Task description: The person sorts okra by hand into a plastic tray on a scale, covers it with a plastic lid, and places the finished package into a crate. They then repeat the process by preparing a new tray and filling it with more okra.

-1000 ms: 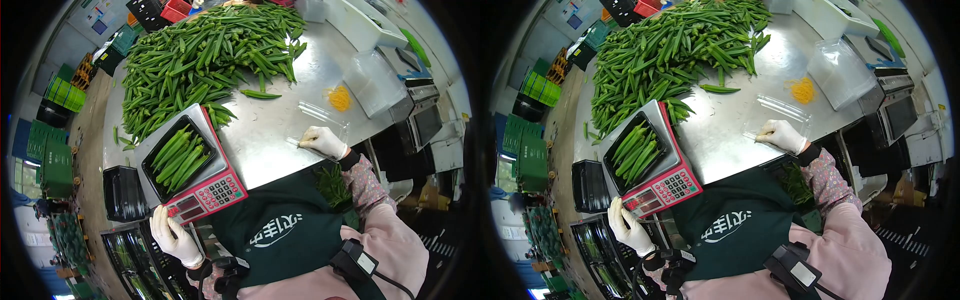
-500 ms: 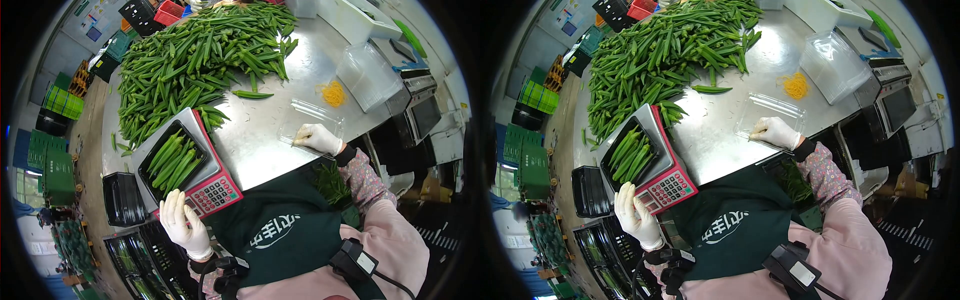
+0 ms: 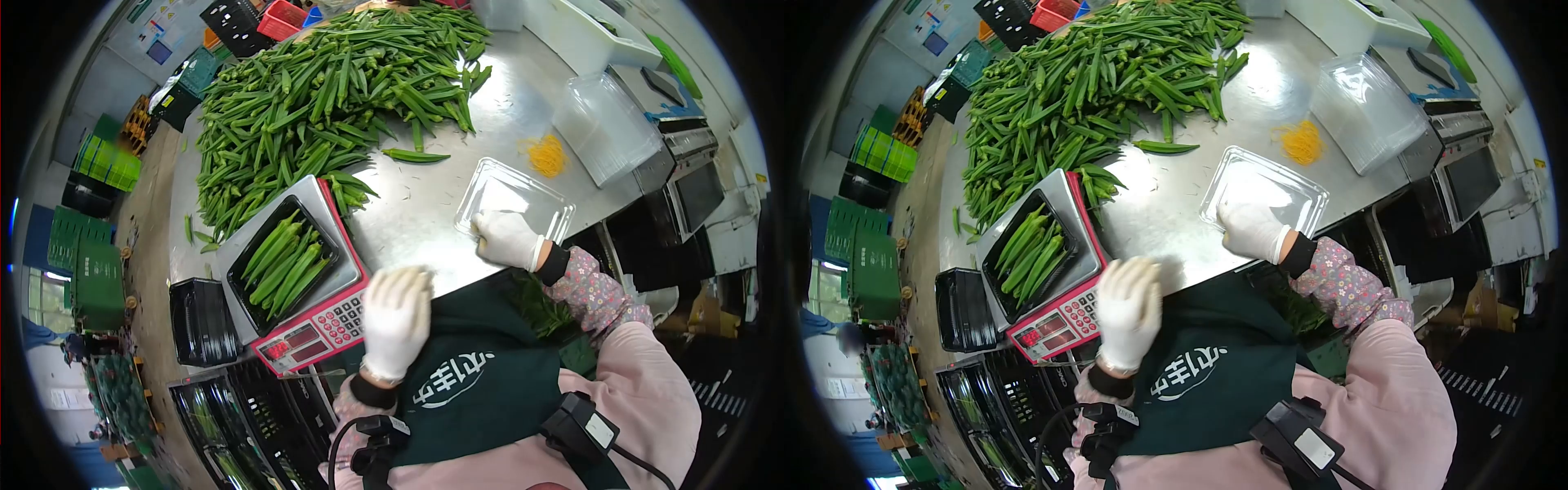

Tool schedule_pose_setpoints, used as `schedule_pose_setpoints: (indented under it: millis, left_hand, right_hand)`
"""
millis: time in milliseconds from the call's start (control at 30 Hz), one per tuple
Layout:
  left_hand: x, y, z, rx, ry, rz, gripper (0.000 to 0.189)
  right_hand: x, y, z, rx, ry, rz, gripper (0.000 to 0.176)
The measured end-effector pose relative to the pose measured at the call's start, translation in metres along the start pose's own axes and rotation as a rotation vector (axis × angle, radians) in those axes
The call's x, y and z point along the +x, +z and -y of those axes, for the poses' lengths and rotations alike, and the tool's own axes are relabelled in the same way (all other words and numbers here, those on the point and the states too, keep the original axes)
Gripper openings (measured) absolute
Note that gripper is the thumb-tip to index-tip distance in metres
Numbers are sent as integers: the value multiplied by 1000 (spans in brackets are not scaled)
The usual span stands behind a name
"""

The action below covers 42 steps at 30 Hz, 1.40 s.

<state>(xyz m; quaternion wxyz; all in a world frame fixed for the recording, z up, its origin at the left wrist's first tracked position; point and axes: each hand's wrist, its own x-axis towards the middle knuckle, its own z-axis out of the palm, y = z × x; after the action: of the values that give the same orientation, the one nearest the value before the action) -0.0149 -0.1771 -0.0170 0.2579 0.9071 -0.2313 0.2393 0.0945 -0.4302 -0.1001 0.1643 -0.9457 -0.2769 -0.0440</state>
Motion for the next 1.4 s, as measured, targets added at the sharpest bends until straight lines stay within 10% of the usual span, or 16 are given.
schedule_pose_setpoints:
  millis: [300,633,900,967,1033,1100,1400]
  left_hand:
    - [28,115,4,-50,275,167,50]
    - [30,164,7,199,141,73,43]
    - [37,157,15,173,232,295,47]
    - [36,139,9,59,134,-80,49]
    - [32,123,8,-150,-59,-56,47]
    - [29,85,9,-1581,-807,-134,53]
    - [-15,-62,33,-1044,-850,-670,74]
  right_hand:
    - [4,-6,-35,452,115,112,17]
    - [20,-36,-46,864,258,337,10]
    - [20,-157,-57,1087,316,-487,13]
    - [14,-168,-50,1228,259,-677,14]
    - [10,-167,-15,1320,247,-705,15]
    - [6,-154,20,1391,228,-552,11]
    - [54,-75,116,1651,133,65,40]
